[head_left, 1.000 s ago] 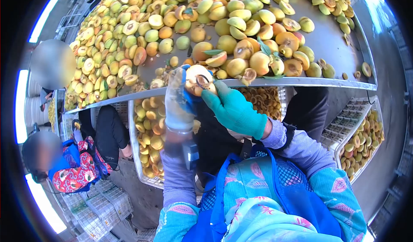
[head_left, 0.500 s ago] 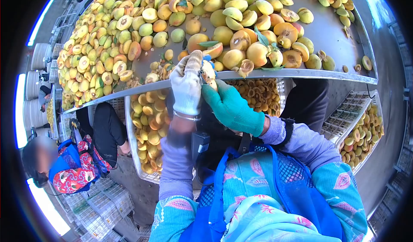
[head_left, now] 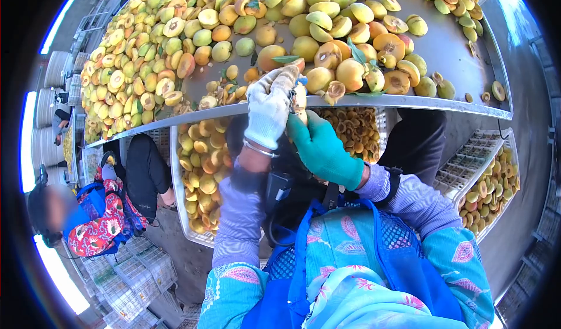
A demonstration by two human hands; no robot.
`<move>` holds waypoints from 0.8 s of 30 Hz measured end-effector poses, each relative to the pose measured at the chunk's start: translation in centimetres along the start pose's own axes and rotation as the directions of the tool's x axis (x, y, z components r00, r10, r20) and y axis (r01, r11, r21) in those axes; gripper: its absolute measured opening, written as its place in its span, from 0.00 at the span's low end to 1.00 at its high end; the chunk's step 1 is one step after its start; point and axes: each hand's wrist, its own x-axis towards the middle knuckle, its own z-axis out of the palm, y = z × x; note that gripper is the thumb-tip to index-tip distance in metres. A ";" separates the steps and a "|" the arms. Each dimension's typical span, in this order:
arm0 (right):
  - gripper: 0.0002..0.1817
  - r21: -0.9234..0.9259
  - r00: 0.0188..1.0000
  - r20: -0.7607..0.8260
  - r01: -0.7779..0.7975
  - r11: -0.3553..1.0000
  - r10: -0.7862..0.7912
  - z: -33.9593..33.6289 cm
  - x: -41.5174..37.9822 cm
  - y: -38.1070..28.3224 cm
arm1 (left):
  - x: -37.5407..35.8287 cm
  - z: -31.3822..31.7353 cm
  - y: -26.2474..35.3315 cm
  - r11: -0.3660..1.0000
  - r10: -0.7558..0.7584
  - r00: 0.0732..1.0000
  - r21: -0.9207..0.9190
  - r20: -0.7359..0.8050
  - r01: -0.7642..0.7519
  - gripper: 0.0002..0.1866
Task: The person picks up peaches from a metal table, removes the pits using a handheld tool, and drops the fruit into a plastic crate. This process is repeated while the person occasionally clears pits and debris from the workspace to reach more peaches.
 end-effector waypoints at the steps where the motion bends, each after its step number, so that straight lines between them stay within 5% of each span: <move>1: 0.18 -0.033 1.000 0.003 0.025 0.999 -0.025 0.0 -0.4 0.8 | 0.1 0.1 0.0 0.995 0.015 1.000 0.098 -0.024 -0.013 0.14; 4: 0.16 0.351 0.902 0.159 -0.432 0.831 0.402 -0.5 0.3 -0.8 | 0.0 0.2 -0.2 0.998 -0.043 0.999 -0.050 -0.023 0.042 0.13; 6: 0.20 0.471 0.838 0.059 -0.502 0.725 0.542 -0.3 0.9 -2.3 | 0.0 0.6 -0.1 0.995 -0.032 0.999 -0.093 -0.042 0.028 0.13; 8: 0.21 0.289 0.876 0.049 -0.473 0.832 0.481 -1.1 1.0 -1.5 | 0.1 0.4 -0.6 0.999 0.028 0.999 -0.027 -0.035 -0.029 0.13; 9: 0.22 0.194 0.893 0.048 -0.449 0.872 0.448 -1.8 1.1 -1.2 | -0.2 0.4 0.1 0.990 -0.085 0.996 -0.110 -0.003 0.084 0.15; 12: 0.20 0.489 0.826 0.342 -0.563 0.666 0.448 -5.6 1.8 -2.5 | -0.5 -0.1 -0.2 0.966 -0.032 0.992 -0.250 0.122 0.062 0.18; 14: 0.17 0.174 0.987 0.091 -0.146 0.974 0.132 -4.5 1.0 -1.2 | -0.4 -0.1 -0.5 0.955 -0.047 0.989 -0.285 0.138 0.085 0.20; 20: 0.13 0.290 0.914 -0.219 -0.273 0.918 0.341 -1.7 -0.5 -1.3 | -1.0 2.4 -2.0 0.960 0.104 0.992 -0.254 -0.069 -0.118 0.20; 24: 0.12 0.161 0.944 -0.238 -0.195 0.967 0.230 -2.2 -0.1 -1.2 | -0.4 2.6 -2.2 0.958 0.078 0.993 -0.270 -0.084 -0.098 0.20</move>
